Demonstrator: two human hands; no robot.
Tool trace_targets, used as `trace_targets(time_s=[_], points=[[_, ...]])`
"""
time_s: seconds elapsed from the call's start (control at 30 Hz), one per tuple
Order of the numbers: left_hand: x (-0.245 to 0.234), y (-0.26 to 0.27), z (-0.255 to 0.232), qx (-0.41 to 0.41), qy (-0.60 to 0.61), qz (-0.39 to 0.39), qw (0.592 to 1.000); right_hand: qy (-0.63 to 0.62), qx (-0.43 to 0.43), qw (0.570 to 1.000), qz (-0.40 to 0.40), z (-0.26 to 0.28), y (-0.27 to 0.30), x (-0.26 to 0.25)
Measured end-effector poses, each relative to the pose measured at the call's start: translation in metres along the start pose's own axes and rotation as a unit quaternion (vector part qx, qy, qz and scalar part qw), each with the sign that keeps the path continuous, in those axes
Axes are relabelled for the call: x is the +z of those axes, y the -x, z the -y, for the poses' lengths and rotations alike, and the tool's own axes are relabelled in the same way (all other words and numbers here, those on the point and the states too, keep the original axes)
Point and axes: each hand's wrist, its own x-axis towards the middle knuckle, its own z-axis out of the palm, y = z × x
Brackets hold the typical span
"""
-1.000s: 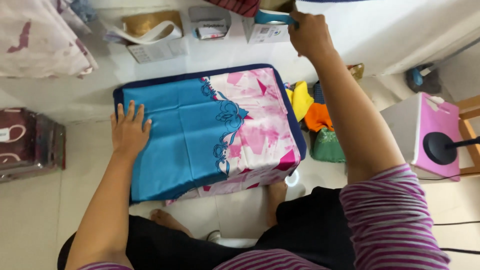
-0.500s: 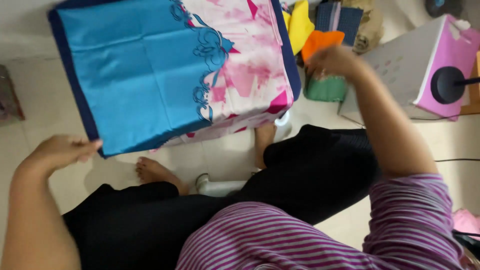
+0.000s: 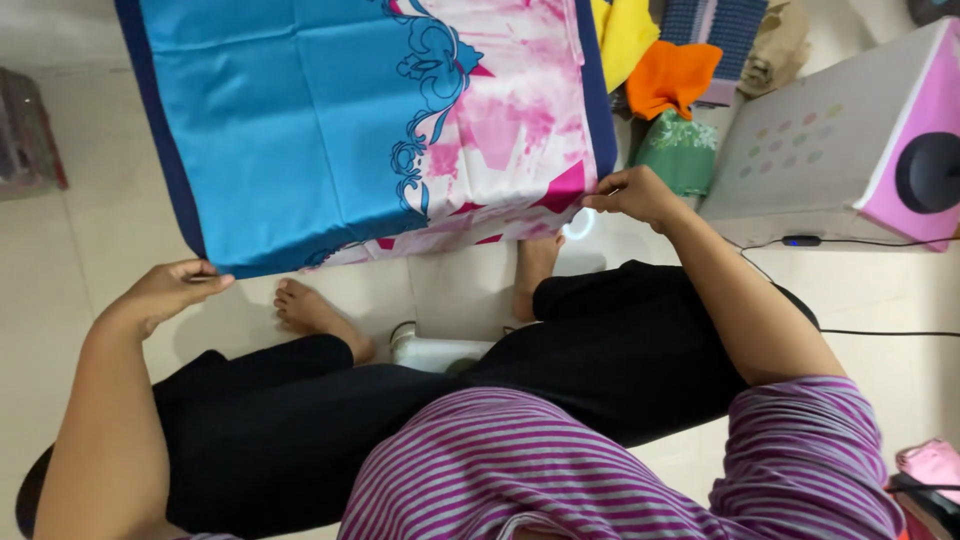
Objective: A person is seen unfolding a colorful patterned scarf, smoothing it out on a blue chair, using a lint roller to clean it, and then refolding it.
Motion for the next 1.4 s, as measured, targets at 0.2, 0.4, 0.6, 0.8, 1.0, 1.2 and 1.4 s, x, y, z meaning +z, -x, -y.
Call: trace_targets(time_s=[0.2,0.4,0.6,0.8,1.0,1.2,1.4], points=[[0.004,0.014,-0.016,0.016,-0.022,-0.017,0.999,-0.021,0.003,0.998,-0.063,-0.017,-0.011,0.021],[-0.003,0.025,-0.015,0.003,-0.011,-0.019,1.0,-0.003,0.003,0.999,0.048,-0.014,-0.007,-0.004],[-0.027,0.01,0.014,0.09,0.062,0.054,0.993,-0.224,-0.131,0.954,0.147,-0.021,-0.005,-0.039],[-0.044,0.075,-0.045,0.037,0.044,0.074,0.996,-0.252,-0.134,0.929,0.237,-0.003,-0.001,-0.056],[-0.123,-0.007,0.007,0.287,0.156,0.073,0.942,-0.313,-0.231,0.869,0.307,0.08,0.014,-0.087],[-0.148,-0.05,-0.091,0.382,0.499,-0.101,0.771,-0.433,-0.3,0.849,0.025,0.159,-0.034,-0.098],[-0.142,-0.134,-0.165,0.347,0.473,-0.19,0.787,-0.335,-0.261,0.883,-0.201,0.15,-0.189,-0.102]])
